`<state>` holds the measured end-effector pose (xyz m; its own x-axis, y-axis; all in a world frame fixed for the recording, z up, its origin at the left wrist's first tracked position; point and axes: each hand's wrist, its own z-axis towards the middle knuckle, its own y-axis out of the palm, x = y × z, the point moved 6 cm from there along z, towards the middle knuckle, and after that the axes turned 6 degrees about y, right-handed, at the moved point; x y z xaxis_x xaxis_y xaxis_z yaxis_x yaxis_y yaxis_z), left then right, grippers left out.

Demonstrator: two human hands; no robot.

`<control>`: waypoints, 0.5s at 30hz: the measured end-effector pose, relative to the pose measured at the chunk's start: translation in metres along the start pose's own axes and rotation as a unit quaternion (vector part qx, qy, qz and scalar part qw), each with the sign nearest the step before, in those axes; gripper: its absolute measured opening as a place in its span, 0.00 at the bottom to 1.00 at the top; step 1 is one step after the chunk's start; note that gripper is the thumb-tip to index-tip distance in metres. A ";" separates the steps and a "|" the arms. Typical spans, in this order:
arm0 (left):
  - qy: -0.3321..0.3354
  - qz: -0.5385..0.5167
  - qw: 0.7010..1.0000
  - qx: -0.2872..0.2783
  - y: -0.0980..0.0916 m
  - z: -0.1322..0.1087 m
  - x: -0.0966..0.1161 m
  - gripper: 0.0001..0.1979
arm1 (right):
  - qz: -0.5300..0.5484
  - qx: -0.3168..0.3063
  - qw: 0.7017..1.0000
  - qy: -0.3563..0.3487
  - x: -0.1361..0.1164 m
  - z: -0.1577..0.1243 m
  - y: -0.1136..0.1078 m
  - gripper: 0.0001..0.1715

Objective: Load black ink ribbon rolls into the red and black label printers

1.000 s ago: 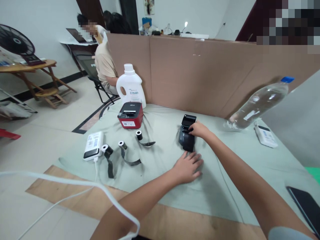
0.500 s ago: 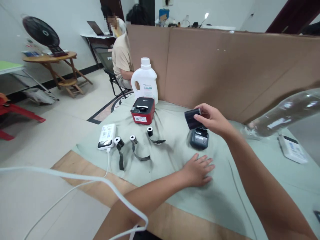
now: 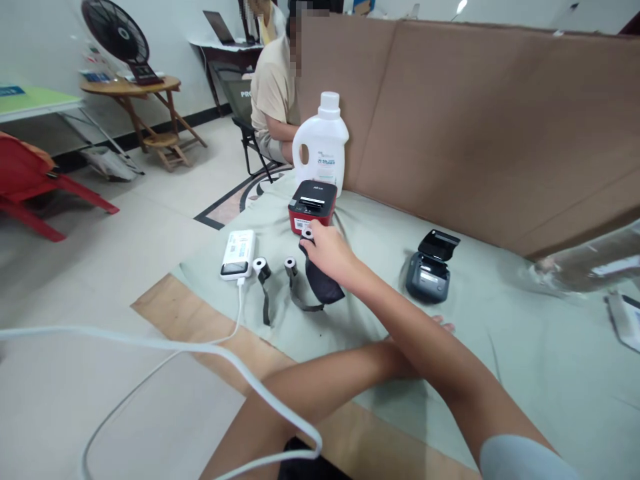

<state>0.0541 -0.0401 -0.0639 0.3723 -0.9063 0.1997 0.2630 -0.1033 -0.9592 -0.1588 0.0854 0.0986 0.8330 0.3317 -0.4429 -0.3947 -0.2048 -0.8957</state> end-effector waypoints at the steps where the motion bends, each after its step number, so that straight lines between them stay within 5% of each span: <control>1: 0.005 0.000 1.000 0.001 0.003 0.001 0.000 0.31 | -0.025 -0.005 1.000 -0.004 -0.003 0.006 0.010 0.16; 8: 0.029 -0.019 0.999 0.011 -0.007 0.002 0.001 0.30 | -0.150 -0.039 0.988 -0.027 -0.002 0.024 0.057 0.17; 15: 0.036 -0.037 0.999 0.007 -0.022 -0.004 0.000 0.30 | -0.212 0.055 0.972 -0.082 -0.002 0.014 0.064 0.16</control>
<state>0.0453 -0.0396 -0.0436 0.2858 -0.9238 0.2547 0.2997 -0.1663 -0.9394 -0.1908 0.0843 0.0420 0.8600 0.5097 -0.0255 -0.0760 0.0786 -0.9940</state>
